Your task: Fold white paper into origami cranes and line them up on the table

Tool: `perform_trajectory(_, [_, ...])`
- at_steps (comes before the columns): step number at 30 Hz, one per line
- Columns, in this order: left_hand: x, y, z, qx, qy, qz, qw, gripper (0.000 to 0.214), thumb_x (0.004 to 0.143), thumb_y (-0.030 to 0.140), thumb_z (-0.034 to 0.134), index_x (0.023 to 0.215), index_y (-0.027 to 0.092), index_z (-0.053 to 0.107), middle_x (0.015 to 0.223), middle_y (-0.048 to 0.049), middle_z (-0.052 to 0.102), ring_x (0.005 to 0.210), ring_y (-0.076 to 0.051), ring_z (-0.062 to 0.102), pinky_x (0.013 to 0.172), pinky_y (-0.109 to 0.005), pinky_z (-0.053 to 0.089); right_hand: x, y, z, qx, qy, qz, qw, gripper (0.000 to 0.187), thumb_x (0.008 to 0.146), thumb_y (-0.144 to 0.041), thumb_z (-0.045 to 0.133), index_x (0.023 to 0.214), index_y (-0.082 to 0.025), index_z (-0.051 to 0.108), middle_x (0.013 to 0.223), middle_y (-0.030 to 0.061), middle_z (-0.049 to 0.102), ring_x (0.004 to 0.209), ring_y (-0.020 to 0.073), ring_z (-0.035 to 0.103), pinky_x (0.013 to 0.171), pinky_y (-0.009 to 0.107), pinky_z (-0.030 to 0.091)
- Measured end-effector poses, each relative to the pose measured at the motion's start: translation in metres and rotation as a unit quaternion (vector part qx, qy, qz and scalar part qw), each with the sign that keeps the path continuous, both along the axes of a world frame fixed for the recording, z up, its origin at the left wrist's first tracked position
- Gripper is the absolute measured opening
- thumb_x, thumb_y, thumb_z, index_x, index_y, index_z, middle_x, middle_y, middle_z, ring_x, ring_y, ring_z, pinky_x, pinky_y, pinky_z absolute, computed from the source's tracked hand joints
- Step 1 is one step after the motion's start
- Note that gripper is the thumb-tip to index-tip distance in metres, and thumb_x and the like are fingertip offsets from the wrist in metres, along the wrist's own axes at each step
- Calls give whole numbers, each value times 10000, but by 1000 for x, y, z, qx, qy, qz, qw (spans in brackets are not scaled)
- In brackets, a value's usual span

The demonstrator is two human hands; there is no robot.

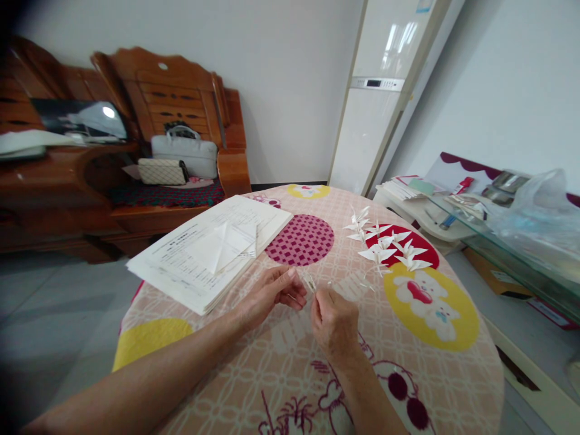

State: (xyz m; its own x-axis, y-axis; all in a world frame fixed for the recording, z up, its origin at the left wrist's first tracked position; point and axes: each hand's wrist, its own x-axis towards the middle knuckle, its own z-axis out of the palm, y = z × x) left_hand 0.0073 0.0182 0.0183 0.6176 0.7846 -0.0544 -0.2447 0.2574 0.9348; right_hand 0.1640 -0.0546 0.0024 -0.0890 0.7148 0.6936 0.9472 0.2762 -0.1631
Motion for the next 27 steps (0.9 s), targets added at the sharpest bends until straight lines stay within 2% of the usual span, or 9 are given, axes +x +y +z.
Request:
perform_trajectory(6, [1,-1,4,7,39,15,999,443,763,553,667,770,129,540,727,-46,641,584,-147,648,559,-267,553,-3,-1,0,7,-47,0,999,287,848,-65,441,596,-192,491,545,6,508,513,125,445,529,279,258])
perform_trajectory(14, [1,-1,3,-1,28,14,1000,411,760,523,679,781,132,553,736,-46,658,595,-145,660,576,-260,553,-4,-1,0,1,-15,-5,1000,281,840,-69,442,595,-201,476,533,1,510,500,121,437,527,271,265])
perform_trajectory(21, [2,-1,5,-23,48,27,998,295,733,380,706,759,116,576,719,-64,676,602,-154,670,605,-265,559,-2,0,0,14,-31,-21,999,291,861,-79,454,597,-202,464,529,-2,496,498,121,435,529,276,262])
perform_trajectory(27, [7,-5,4,-25,50,45,997,258,718,334,709,718,112,578,678,-61,673,601,-148,662,615,-257,547,-6,0,-4,22,-65,-26,997,310,889,-94,450,597,-188,500,547,16,513,519,137,462,530,297,259])
